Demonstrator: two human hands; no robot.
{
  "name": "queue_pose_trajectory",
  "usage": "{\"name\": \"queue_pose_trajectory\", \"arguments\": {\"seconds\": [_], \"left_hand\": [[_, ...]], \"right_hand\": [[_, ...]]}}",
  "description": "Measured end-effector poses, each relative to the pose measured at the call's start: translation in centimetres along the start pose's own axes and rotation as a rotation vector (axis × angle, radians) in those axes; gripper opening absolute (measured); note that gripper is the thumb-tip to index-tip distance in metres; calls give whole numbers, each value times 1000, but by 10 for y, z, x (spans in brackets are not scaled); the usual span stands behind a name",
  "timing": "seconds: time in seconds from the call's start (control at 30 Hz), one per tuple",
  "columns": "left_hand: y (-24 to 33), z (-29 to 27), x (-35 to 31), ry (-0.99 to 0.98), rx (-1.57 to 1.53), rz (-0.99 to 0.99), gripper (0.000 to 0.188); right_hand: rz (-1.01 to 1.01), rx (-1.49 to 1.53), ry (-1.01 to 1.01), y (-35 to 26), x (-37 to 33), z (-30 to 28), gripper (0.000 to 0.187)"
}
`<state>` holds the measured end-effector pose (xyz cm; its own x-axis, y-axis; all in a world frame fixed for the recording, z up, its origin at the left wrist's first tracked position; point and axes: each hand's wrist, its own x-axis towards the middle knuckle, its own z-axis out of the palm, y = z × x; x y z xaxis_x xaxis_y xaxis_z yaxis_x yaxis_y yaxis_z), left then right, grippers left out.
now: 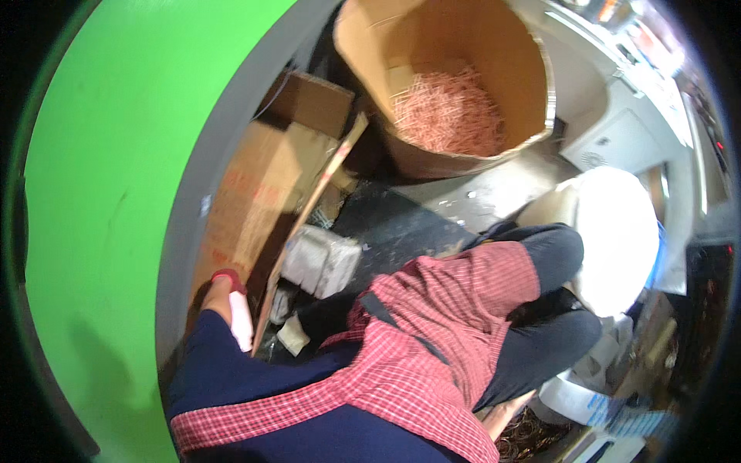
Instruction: The person sits on the floor and repeatedly assembles pink mugs by inserting a black ring into the mug opening, applying a label to the side, and placing the finished mug into a cardboard box. The person handles mugs, rings, labels, and a box of packing material.
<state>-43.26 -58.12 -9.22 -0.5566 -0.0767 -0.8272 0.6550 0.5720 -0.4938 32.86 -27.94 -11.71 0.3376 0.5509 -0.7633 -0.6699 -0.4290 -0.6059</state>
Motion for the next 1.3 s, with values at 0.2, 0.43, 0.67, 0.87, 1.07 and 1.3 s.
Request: {"name": "queue_pose_trajectory", "arguments": {"seconds": [0.2,0.43,0.67,0.87,1.07,1.3], "left_hand": [[143,-195,-150,648,217,452,45],[256,-256,-380,1348,-367,1732,46],[384,-240,-405,791,395,2206,38],[423,-260,-449,784,145,2664,35],[449,-247,-452,693,173,2593,35],[440,-267,-394,380,76,2309,31]], "right_hand": [[-489,-305,-112,-62,-34,13,60],[-1040,-518,-565,-114,-146,139,60],[-633,163,-557,-86,-145,163,102],[-330,-429,-1170,-106,-126,205,97],[-116,-322,-1306,-51,-71,253,76],[48,-384,-1352,-38,-59,274,70]]}}
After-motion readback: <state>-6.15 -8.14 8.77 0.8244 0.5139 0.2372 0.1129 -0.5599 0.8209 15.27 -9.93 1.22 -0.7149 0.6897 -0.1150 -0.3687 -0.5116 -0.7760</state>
